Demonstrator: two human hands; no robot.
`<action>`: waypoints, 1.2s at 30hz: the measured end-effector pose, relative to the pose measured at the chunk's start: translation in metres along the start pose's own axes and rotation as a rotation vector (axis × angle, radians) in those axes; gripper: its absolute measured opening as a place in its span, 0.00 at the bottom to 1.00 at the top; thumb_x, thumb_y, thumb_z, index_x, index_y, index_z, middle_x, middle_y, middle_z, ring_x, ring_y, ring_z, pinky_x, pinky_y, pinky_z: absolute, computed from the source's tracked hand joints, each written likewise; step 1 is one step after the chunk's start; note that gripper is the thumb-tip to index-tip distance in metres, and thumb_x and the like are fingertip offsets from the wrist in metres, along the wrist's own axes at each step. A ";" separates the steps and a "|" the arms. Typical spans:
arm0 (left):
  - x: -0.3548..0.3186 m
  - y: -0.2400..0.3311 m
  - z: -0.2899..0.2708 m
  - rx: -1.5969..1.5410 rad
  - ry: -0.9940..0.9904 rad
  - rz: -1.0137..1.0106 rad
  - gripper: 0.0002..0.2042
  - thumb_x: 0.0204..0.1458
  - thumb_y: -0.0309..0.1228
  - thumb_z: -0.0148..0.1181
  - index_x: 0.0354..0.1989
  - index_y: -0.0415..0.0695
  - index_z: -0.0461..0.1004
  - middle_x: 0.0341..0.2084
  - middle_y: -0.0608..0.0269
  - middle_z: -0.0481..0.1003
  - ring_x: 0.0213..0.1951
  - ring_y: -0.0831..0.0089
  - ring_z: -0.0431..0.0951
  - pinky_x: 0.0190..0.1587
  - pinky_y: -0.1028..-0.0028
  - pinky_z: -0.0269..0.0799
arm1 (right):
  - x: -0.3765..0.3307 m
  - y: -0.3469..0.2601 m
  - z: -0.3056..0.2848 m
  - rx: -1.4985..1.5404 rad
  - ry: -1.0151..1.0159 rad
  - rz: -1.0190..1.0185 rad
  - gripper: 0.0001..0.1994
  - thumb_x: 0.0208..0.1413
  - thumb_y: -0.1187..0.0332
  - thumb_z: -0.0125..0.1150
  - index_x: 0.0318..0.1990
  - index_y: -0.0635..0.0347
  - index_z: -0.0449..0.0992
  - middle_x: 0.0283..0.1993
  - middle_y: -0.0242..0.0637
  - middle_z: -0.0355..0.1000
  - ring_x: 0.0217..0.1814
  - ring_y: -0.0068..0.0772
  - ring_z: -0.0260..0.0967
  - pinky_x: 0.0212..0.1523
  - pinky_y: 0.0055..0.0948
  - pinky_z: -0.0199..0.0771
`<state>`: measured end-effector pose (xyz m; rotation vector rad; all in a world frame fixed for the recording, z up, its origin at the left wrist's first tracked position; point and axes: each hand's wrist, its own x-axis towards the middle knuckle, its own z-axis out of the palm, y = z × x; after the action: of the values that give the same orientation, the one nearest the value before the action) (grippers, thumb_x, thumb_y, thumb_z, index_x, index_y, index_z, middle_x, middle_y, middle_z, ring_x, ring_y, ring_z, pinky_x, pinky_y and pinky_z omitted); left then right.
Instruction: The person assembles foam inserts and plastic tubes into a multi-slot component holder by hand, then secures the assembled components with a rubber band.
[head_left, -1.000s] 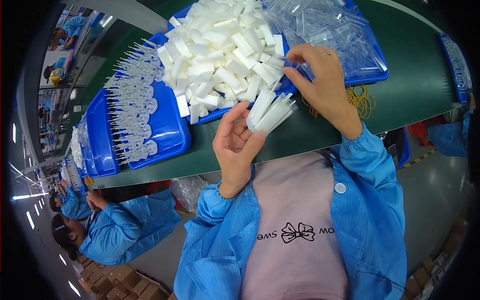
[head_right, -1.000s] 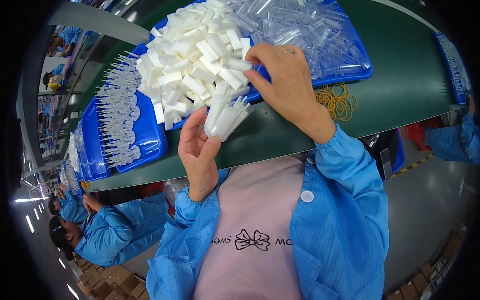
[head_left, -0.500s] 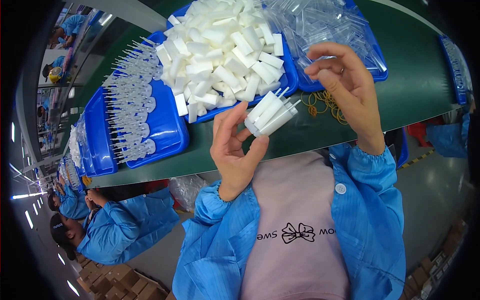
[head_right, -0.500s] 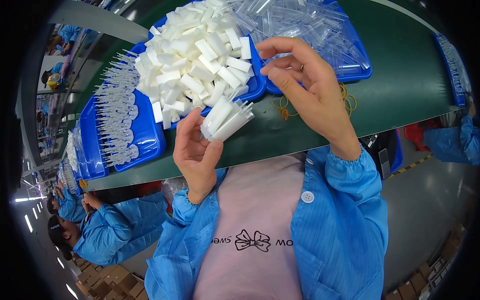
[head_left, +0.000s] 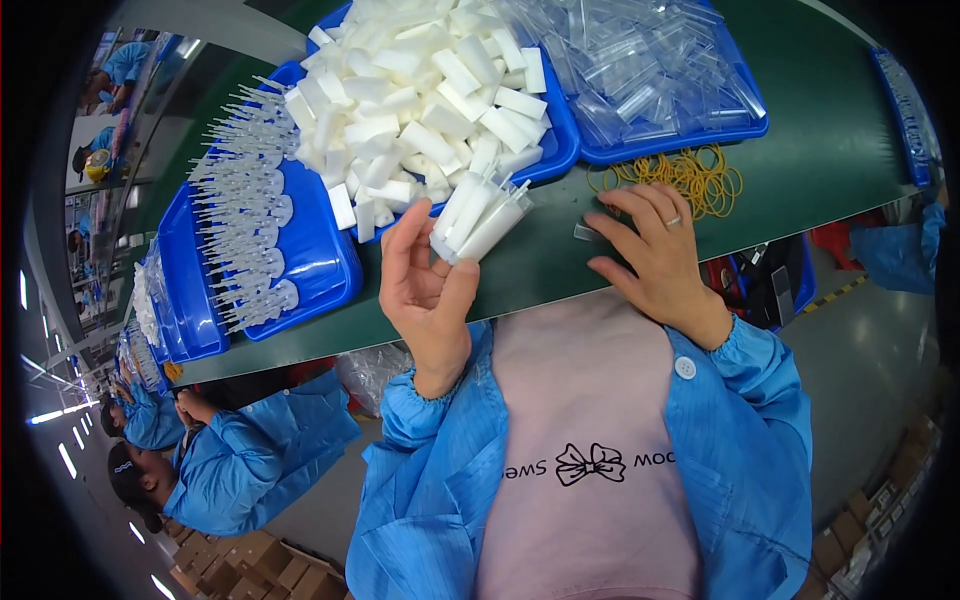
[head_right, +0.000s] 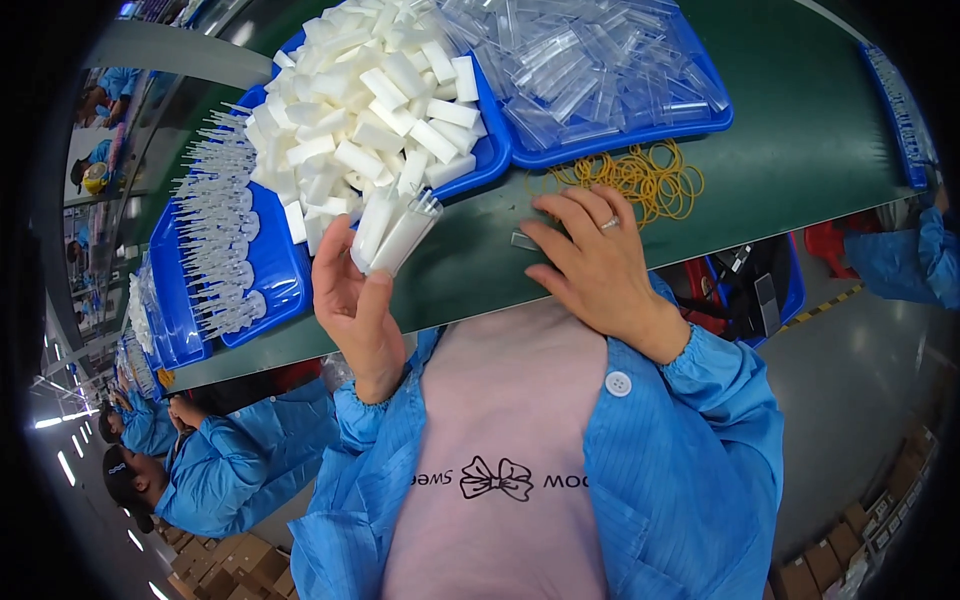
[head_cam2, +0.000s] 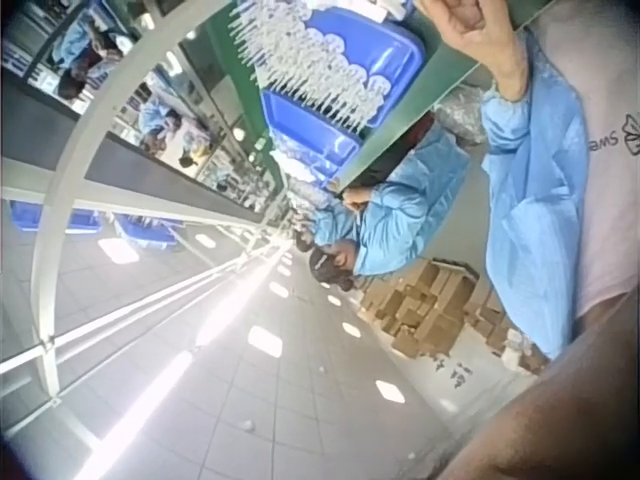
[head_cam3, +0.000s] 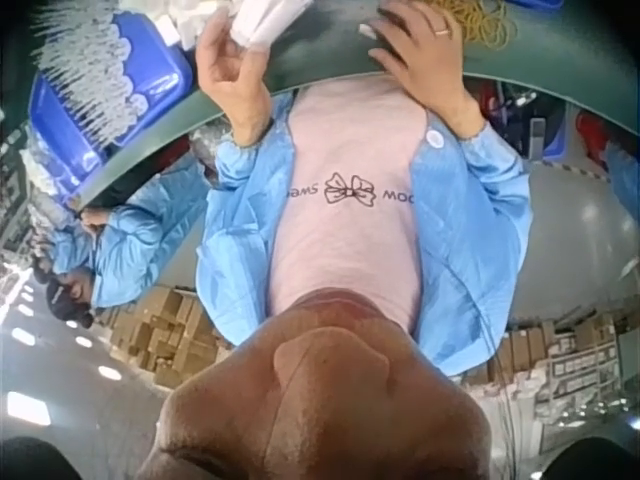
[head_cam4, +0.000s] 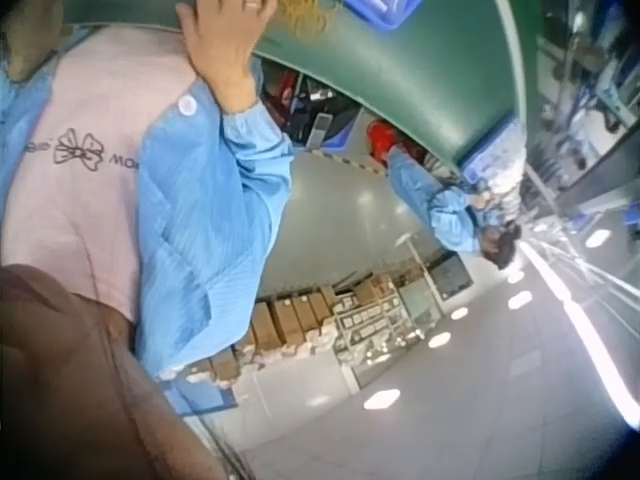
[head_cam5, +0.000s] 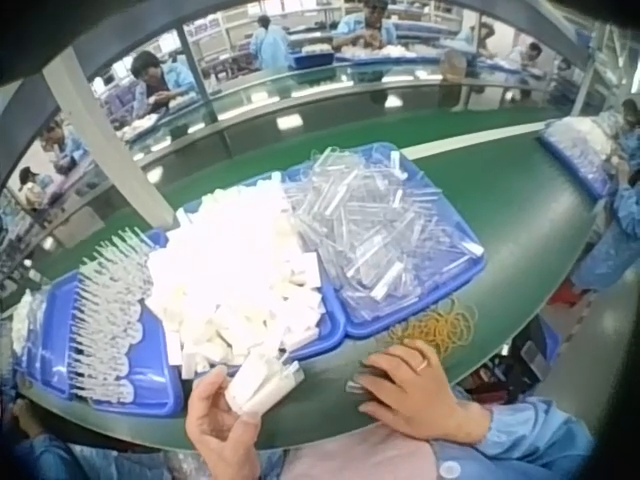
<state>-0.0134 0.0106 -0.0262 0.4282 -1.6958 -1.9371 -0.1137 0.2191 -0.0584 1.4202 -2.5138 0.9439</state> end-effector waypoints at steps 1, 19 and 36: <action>0.000 0.000 0.000 0.001 -0.006 -0.001 0.28 0.40 0.12 0.53 0.56 0.33 0.62 0.46 0.60 0.60 0.52 0.70 0.66 0.56 0.68 0.67 | 0.000 0.001 0.001 -0.045 -0.003 0.029 0.20 0.39 0.67 0.66 0.44 0.52 0.73 0.49 0.35 0.64 0.55 0.39 0.59 0.58 0.45 0.53; -0.006 0.016 0.015 0.522 -0.297 0.296 0.25 0.33 0.19 0.61 0.47 0.37 0.74 0.40 0.57 0.63 0.42 0.65 0.70 0.45 0.71 0.67 | 0.052 -0.011 -0.044 1.143 0.207 0.281 0.20 0.48 0.81 0.59 0.51 0.65 0.66 0.43 0.33 0.67 0.48 0.21 0.65 0.48 0.21 0.65; -0.001 0.025 0.021 0.594 -0.372 0.356 0.24 0.34 0.16 0.61 0.47 0.39 0.74 0.41 0.55 0.63 0.43 0.64 0.70 0.41 0.71 0.77 | 0.048 -0.019 -0.039 0.953 0.237 0.383 0.11 0.53 0.69 0.60 0.42 0.63 0.75 0.35 0.34 0.72 0.40 0.25 0.68 0.43 0.25 0.67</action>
<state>-0.0199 0.0258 0.0016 -0.0452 -2.3985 -1.2894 -0.1333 0.1984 -0.0003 0.8267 -2.2403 2.4256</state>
